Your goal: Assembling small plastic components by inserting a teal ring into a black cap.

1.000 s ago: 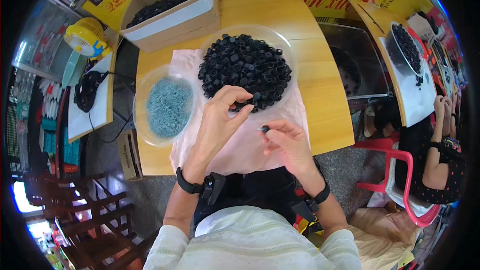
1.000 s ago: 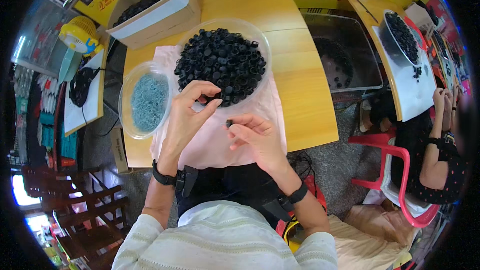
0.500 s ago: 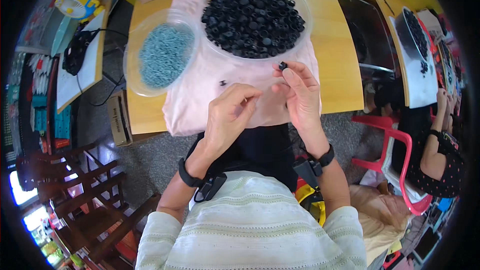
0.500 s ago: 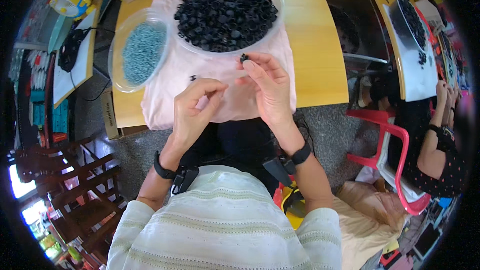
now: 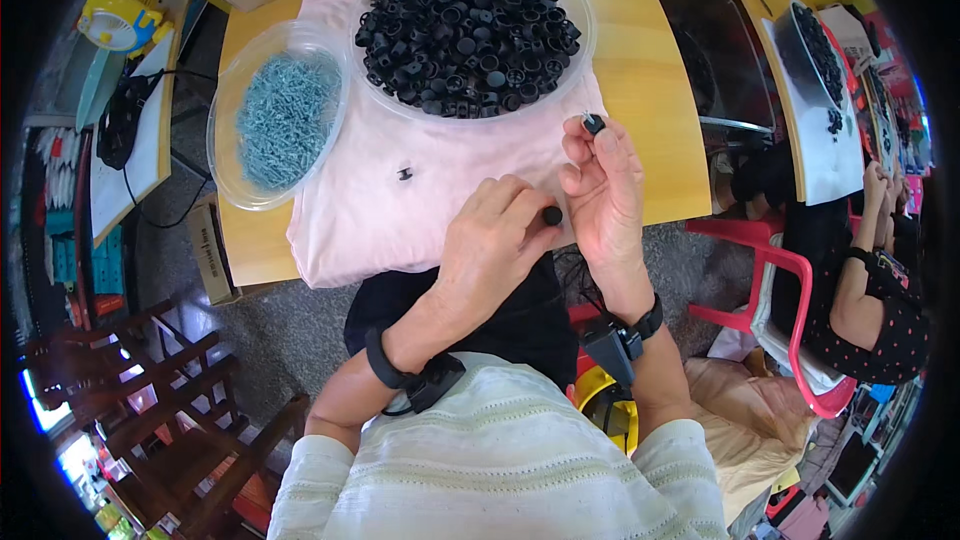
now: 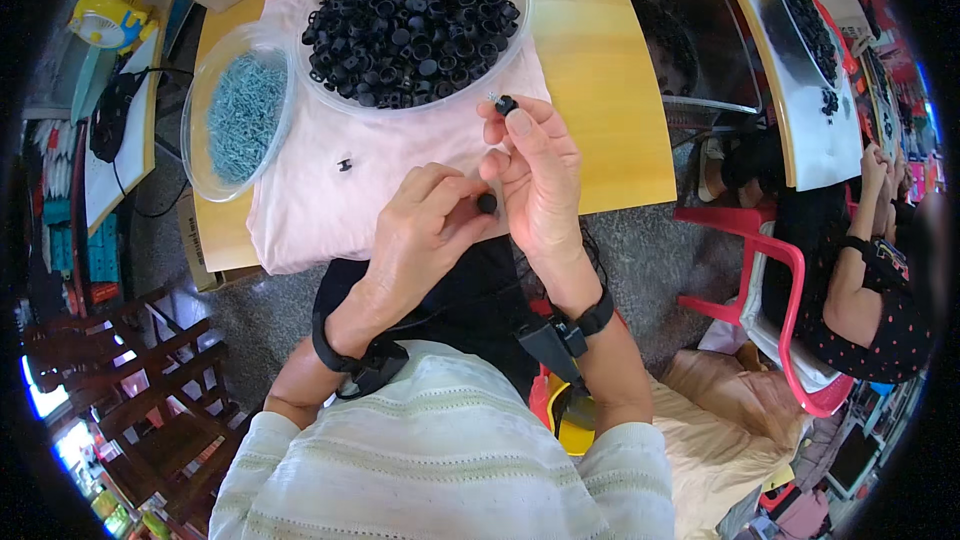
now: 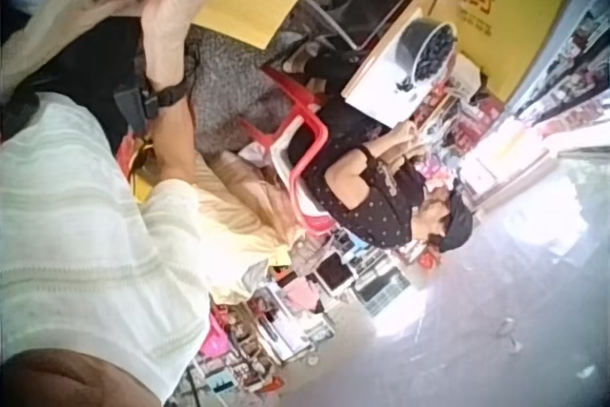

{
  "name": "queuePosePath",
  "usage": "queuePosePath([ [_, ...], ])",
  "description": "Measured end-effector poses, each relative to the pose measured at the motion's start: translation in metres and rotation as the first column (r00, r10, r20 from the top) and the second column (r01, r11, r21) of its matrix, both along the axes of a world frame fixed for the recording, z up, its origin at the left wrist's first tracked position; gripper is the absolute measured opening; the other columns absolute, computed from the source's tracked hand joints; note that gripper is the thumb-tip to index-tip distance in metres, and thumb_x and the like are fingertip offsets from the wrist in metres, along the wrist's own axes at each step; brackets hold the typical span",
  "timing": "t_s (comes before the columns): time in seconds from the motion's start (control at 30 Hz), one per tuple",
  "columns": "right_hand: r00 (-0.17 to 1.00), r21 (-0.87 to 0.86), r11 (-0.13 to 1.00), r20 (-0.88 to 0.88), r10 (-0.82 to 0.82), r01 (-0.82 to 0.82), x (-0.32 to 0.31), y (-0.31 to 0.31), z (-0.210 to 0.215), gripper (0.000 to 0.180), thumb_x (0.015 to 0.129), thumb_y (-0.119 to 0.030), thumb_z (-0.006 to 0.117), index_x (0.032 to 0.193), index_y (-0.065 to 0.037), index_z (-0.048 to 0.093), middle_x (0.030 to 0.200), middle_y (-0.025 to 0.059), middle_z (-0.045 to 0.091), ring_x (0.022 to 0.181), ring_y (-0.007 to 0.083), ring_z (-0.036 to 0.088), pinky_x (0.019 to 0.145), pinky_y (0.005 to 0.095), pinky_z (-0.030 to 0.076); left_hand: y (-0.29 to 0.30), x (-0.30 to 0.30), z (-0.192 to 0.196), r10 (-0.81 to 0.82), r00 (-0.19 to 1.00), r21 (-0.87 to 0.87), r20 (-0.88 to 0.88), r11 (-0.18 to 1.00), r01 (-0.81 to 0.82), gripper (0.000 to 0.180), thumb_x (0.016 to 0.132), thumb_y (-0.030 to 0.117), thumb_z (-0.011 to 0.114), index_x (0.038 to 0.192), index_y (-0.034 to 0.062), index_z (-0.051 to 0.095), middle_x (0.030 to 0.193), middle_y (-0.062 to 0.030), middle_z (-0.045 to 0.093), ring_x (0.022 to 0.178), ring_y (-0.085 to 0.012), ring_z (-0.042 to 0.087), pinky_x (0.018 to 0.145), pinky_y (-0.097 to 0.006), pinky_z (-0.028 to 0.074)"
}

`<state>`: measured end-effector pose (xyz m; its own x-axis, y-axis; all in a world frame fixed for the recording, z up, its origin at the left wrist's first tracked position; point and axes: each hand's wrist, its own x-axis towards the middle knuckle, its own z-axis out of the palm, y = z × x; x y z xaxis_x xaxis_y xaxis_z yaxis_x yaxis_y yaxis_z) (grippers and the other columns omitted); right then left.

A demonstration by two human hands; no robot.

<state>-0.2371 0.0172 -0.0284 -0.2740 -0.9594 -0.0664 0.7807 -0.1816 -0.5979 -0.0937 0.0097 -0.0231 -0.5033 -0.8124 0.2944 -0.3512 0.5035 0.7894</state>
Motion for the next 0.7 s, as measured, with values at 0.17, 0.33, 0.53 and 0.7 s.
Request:
queuePosePath([
  [0.17,0.997,0.027,0.999,-0.069,0.038,-0.036,0.003,0.005,0.010,0.019,0.090,-0.012,0.060,0.104,0.000,0.059,0.101,0.0121,0.064,0.079,0.0089,0.058,0.061,0.0217,0.054,0.001,0.006,0.002,0.037,0.999,0.108,-0.033,0.994,-0.033,0.028,0.068,0.002,0.073,0.093,0.0034,0.062,0.090,-0.0084,0.057,0.083,-0.0226,0.058,0.070,-0.032,0.048],
  [0.33,0.968,0.093,0.990,-0.218,0.125,-0.107,0.009,0.011,0.029,0.020,0.088,-0.012,0.063,0.104,-0.002,0.059,0.101,0.0112,0.064,0.084,0.0110,0.059,0.065,0.0246,0.051,-0.008,0.035,0.020,0.124,0.883,0.537,-0.452,0.829,0.158,0.028,0.077,-0.001,0.069,0.104,0.0005,0.062,0.094,-0.0032,0.059,0.088,-0.0117,0.057,0.076,-0.025,0.048],
  [0.53,0.896,0.076,0.970,-0.372,0.241,-0.230,0.032,0.015,0.050,0.019,0.087,-0.009,0.063,0.104,0.000,0.060,0.099,0.0099,0.066,0.087,0.0135,0.064,0.068,0.0247,0.052,-0.004,0.066,0.031,0.273,0.753,0.635,-0.599,0.734,0.239,0.029,0.083,-0.002,0.064,0.111,-0.0021,0.057,0.101,-0.0090,0.062,0.087,-0.0154,0.061,0.079,-0.027,0.050],
  [0.7,0.851,0.056,0.949,-0.428,0.305,-0.311,0.047,0.015,0.055,0.020,0.087,-0.006,0.062,0.105,0.001,0.060,0.099,0.0092,0.066,0.087,0.0120,0.064,0.070,0.0233,0.053,-0.001,0.078,0.028,0.319,0.685,0.612,-0.655,0.755,0.233,0.027,0.086,0.001,0.061,0.113,-0.0021,0.056,0.099,-0.0121,0.064,0.085,-0.0184,0.064,0.076,-0.030,0.052],
])
